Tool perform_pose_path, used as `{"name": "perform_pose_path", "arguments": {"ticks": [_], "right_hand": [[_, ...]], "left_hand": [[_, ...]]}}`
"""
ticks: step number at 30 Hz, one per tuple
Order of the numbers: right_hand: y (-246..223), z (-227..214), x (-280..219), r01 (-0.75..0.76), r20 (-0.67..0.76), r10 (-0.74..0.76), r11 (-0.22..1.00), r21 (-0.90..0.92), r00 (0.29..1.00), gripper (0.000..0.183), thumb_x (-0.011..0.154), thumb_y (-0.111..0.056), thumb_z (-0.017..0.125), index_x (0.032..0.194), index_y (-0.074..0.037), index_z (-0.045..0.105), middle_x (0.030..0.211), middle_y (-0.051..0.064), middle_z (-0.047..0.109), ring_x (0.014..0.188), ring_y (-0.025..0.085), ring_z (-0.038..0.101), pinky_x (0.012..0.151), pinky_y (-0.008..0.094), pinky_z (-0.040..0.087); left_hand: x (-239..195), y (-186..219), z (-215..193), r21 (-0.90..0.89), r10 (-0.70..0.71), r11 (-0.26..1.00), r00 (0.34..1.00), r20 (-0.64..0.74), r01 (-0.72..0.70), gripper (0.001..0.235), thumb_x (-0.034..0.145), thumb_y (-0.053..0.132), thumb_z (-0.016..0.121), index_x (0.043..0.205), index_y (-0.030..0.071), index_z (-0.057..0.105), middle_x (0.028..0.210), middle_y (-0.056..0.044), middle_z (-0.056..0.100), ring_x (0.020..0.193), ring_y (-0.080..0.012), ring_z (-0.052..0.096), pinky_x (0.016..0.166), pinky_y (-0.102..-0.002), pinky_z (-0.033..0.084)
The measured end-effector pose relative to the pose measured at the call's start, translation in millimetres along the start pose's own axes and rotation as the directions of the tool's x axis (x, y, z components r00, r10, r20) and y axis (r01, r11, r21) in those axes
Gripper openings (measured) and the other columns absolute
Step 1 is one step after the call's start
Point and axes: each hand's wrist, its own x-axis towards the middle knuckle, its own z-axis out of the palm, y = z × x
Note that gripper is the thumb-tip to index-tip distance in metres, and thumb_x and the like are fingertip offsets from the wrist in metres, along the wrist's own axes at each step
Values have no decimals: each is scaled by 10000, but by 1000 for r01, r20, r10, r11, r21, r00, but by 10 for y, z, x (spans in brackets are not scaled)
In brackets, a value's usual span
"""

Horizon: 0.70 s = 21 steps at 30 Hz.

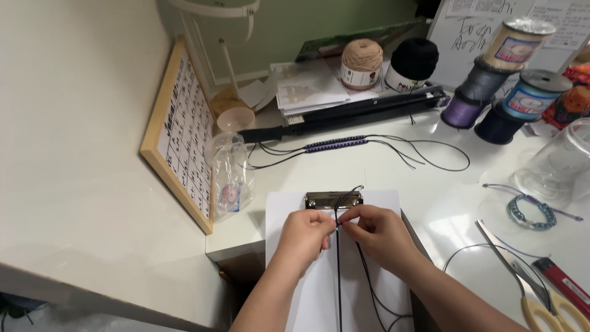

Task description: Braiding a decorative cord by performing repetitive knots while the base is secured to a clipboard.

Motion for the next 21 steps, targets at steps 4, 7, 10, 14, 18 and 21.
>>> {"name": "perform_pose_path", "arguments": {"ticks": [4,7,10,14,18,21], "right_hand": [[-20,0,-6,12,55,-16,996,84,998,128,853,-31,760,956,-11,835,468,134,613,407,203,563,526,289,446],[-20,-8,6,-8,73,0,994,106,997,107,854,-40,771,935,1,827,460,129,598,387,202,550,496,283,438],[-31,-23,5,-28,87,17,992,123,996,90,858,-47,775,915,10,815,456,125,583,377,204,539,469,277,433],[-41,-31,2,-28,96,15,990,139,995,85,867,-23,759,898,40,806,446,119,570,364,197,525,444,267,417],[-10,-24,20,-23,111,7,990,141,994,81,861,-27,764,893,39,799,457,123,572,368,198,533,446,272,427],[-29,-39,10,-28,114,14,992,123,993,93,866,-25,762,898,53,799,461,120,574,375,197,527,455,266,420]], "left_hand": [[107,-124,18,-43,176,983,984,-24,-177,165,850,67,648,901,-22,778,405,-69,528,276,-122,443,340,-199,339],[110,-124,30,-50,173,983,984,-38,-175,161,854,73,653,894,-20,778,402,-65,519,282,-117,433,346,-196,338],[98,-120,50,-71,164,983,985,-52,-167,159,855,70,659,901,-23,779,407,-67,511,298,-111,421,361,-196,343],[16,-87,60,-93,163,981,984,-71,-169,176,851,71,666,919,-37,786,416,-62,493,373,-97,404,412,-196,343],[90,-129,63,-91,178,979,981,-76,-184,154,831,81,681,883,-18,787,411,-66,482,379,-103,395,411,-202,336],[99,-135,71,-75,189,978,979,-81,-195,141,828,67,678,868,-11,789,404,-57,480,385,-97,380,419,-196,331]]}}
